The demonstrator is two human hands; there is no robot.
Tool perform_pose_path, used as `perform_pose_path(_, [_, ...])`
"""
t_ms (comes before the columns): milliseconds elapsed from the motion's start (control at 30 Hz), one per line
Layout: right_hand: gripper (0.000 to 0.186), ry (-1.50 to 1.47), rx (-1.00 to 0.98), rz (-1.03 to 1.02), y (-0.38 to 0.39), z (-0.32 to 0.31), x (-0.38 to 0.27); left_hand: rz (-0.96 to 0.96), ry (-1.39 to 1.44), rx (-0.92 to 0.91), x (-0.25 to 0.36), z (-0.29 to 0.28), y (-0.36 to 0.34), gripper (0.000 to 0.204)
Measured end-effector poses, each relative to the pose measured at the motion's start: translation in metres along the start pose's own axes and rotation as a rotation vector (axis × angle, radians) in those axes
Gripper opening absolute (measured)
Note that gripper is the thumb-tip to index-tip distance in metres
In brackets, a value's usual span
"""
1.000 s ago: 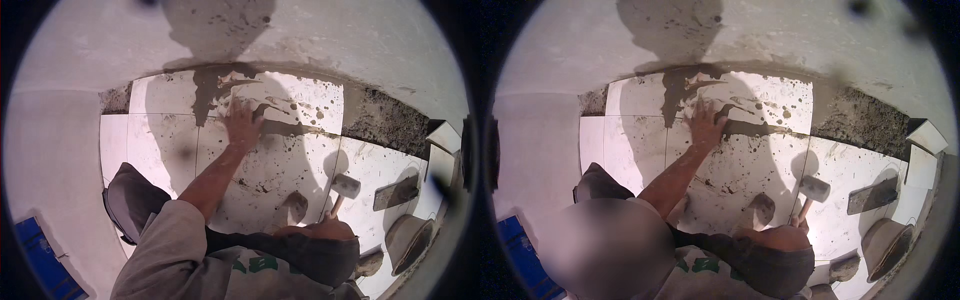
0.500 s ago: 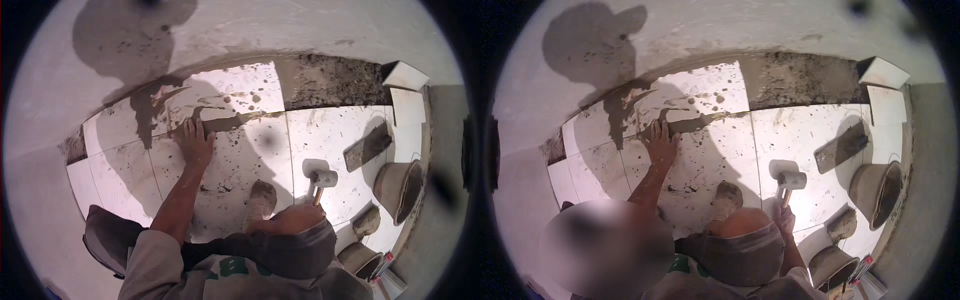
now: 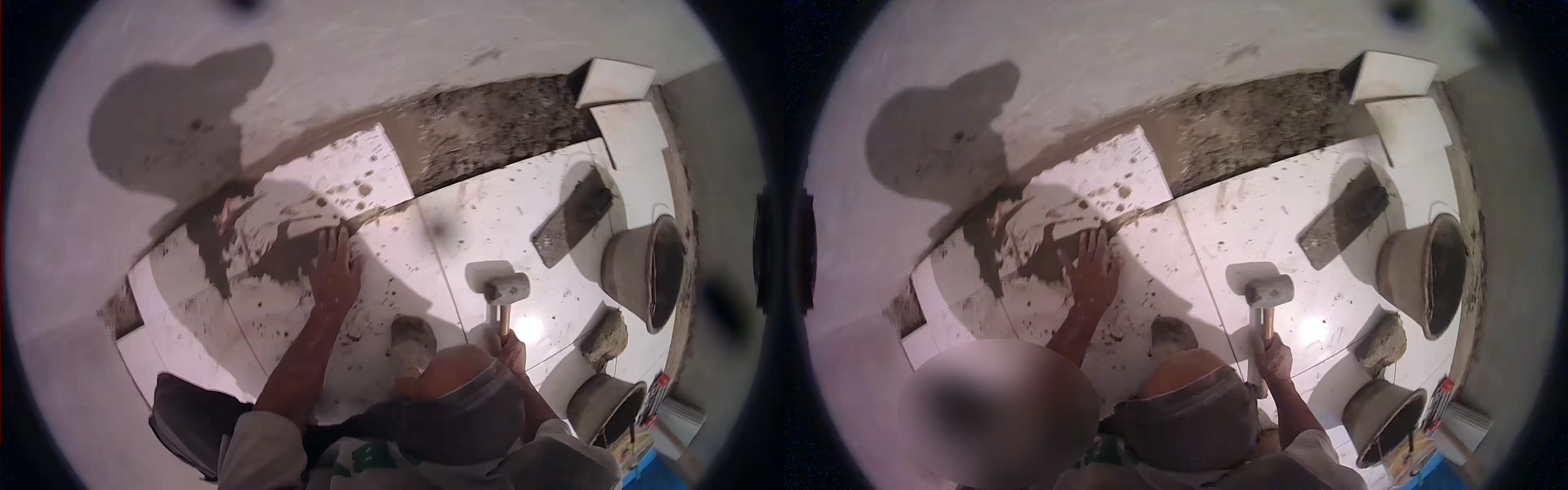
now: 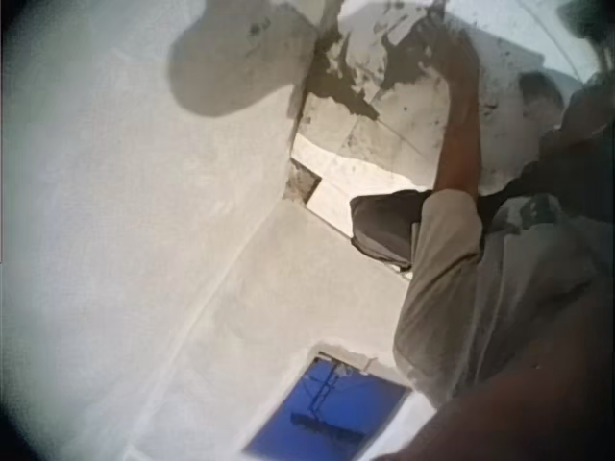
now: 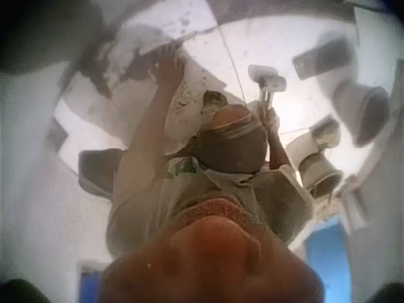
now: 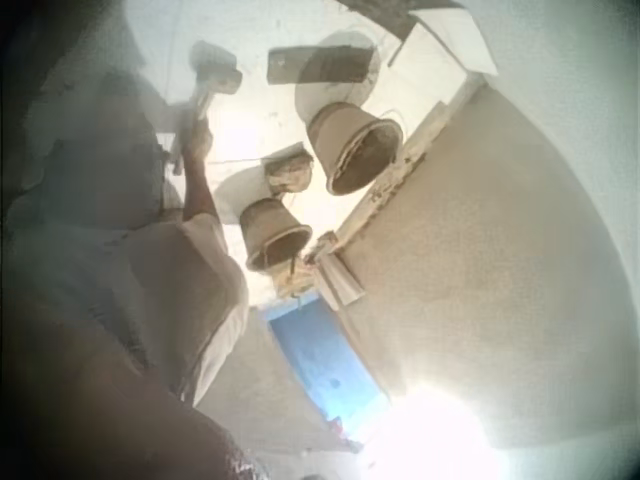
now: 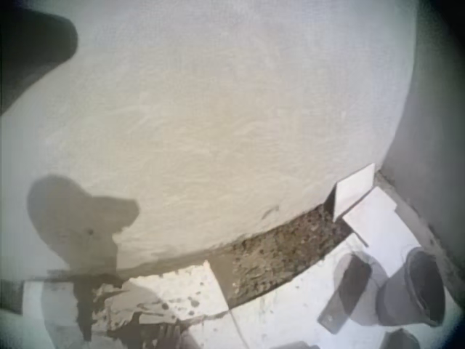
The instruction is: Spreading mortar, laying tiles, and securing them with a mallet during a floor renovation.
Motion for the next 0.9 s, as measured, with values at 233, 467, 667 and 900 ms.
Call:
perform_pose_path(233, [0.041,0.116,-0.032,0.032,0.007,-0.015,-0.013,0.045,-0.044,0.043,0.023,-0.014,-0.024,0.063])
perform_pose_path(467, [0.046,0.312,-0.107,0.198,0.047,-0.047,-0.009,0.126,-0.021,0.052,0.034,-0.004,-0.019,0.063])
perform_pose_path(667, [0.030,0.365,-0.036,0.042,0.021,-0.068,-0.057,0.136,0.357,0.059,0.040,-0.015,-0.026,0.044])
perform_pose_path(900, [0.020,0.029,-0.037,-0.071,0.018,-0.017,-0.090,0.035,0.319,-0.329,0.046,-0.057,-0.054,0.049])
Point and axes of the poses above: each hand's wrist, its own y-axis away from the middle knuckle, its own z-axis out of the palm, x = y × z, the point moved 1 cm from there along -y, towards the middle knuckle, and after that the axes turned 15 degrees about -y, right-handed, at the moved point
